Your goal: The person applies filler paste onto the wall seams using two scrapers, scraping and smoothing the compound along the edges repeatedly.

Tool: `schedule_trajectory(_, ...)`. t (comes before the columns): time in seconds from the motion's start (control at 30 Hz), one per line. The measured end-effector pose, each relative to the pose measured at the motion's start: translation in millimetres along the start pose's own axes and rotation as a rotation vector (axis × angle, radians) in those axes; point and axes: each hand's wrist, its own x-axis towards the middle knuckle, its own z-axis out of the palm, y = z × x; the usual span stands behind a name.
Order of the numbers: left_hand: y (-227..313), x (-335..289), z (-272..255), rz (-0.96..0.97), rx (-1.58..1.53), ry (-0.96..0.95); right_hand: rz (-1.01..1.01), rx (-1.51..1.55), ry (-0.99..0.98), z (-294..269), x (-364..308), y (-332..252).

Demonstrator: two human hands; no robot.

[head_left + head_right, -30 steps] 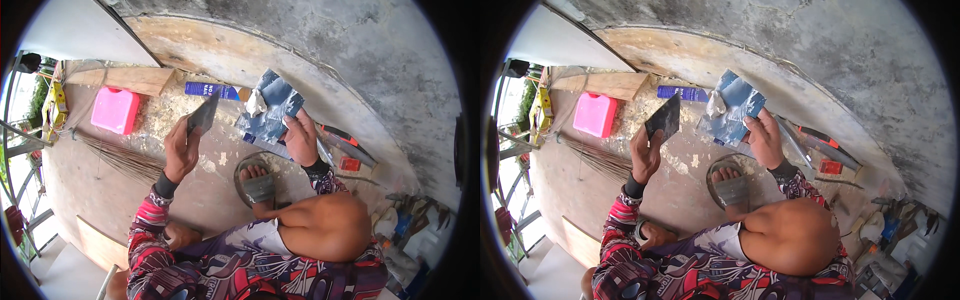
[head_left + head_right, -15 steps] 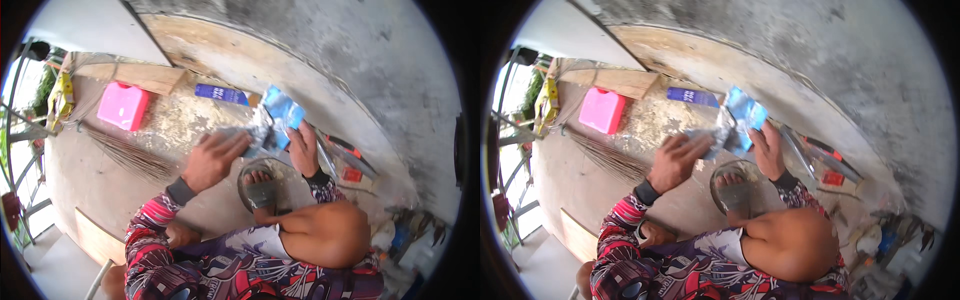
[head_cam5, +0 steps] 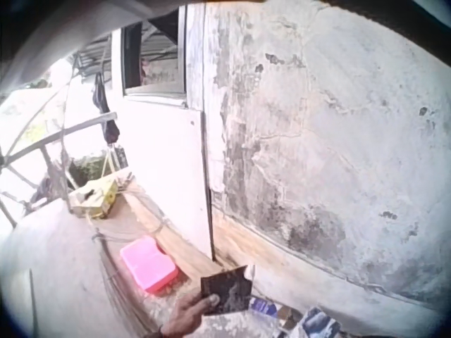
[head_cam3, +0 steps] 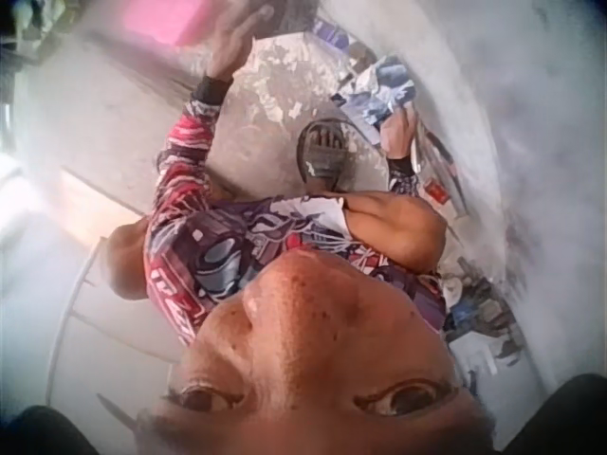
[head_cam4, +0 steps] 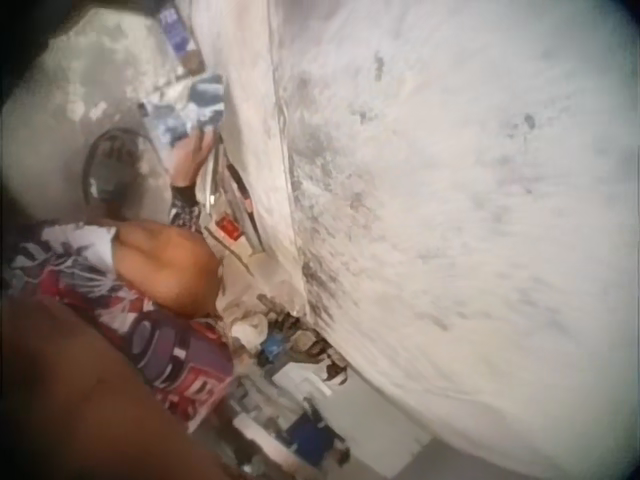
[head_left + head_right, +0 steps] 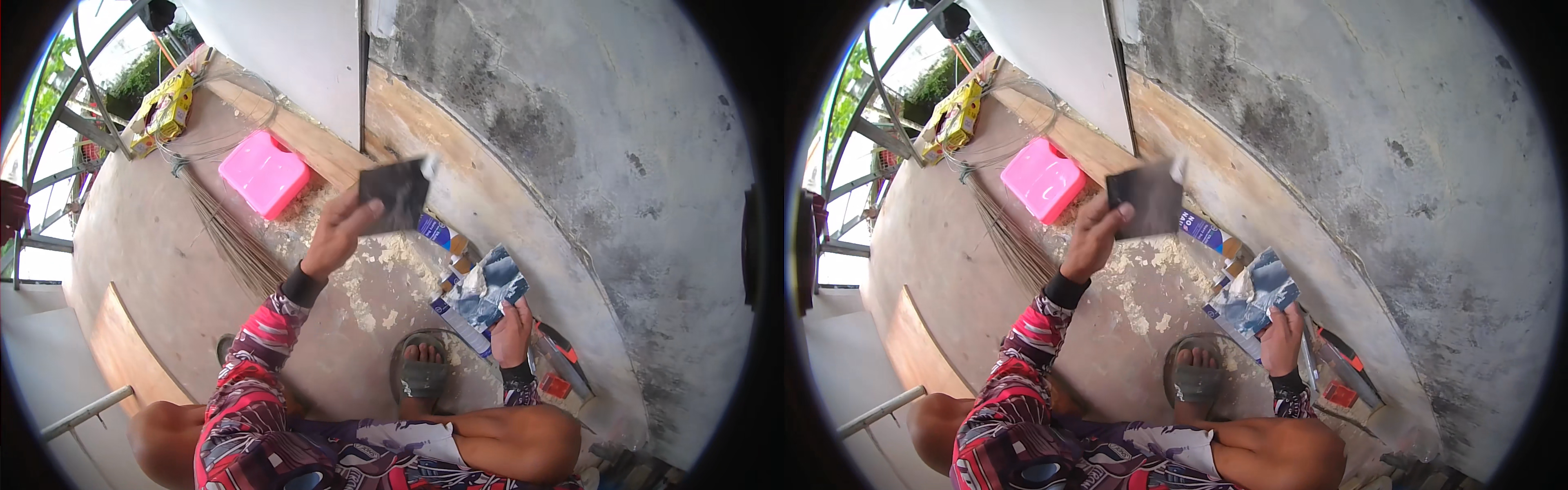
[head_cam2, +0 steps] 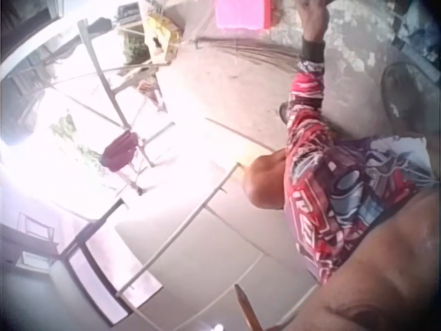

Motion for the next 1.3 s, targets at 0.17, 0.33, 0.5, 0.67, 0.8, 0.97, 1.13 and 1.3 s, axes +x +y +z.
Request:
schedule_trajectory(0.17, -6, 78, -6, 0.679, 0.455, 0.467, 0.111, -0.03, 0.053, 16, -5, -3)
schedule_trajectory(0.33, -5, 124, 22, 0.844, 0.672, 0.807, 0.0, -0.21, 0.021, 1, -6, 8)
schedule_trajectory(0.5, -13, 145, 32, 0.932, 0.723, 0.867, 0.064, -0.209, 0.058, 7, -12, 0)
schedule_trajectory(0.67, -16, 154, 49, 0.922, 0.789, 0.958, 0.116, -0.05, 0.059, 5, -10, 1)
schedule_trajectory(0.8, -17, 159, 53, 0.922, 0.814, 1.016, -0.075, -0.418, 0.046, -6, -6, 12)
schedule_trajectory(0.97, -19, 165, 63, 0.923, 0.801, 1.047, -0.241, -0.725, 0.022, -26, -8, 14)
schedule_trajectory(1.13, -26, 173, 69, 0.884, 0.94, 1.054, 0.184, -0.124, 0.034, -29, -8, 13)
schedule_trajectory(1.3, -27, 171, 75, 0.704, 1.114, 1.024, -0.081, -0.567, 0.033, -18, -11, 9)
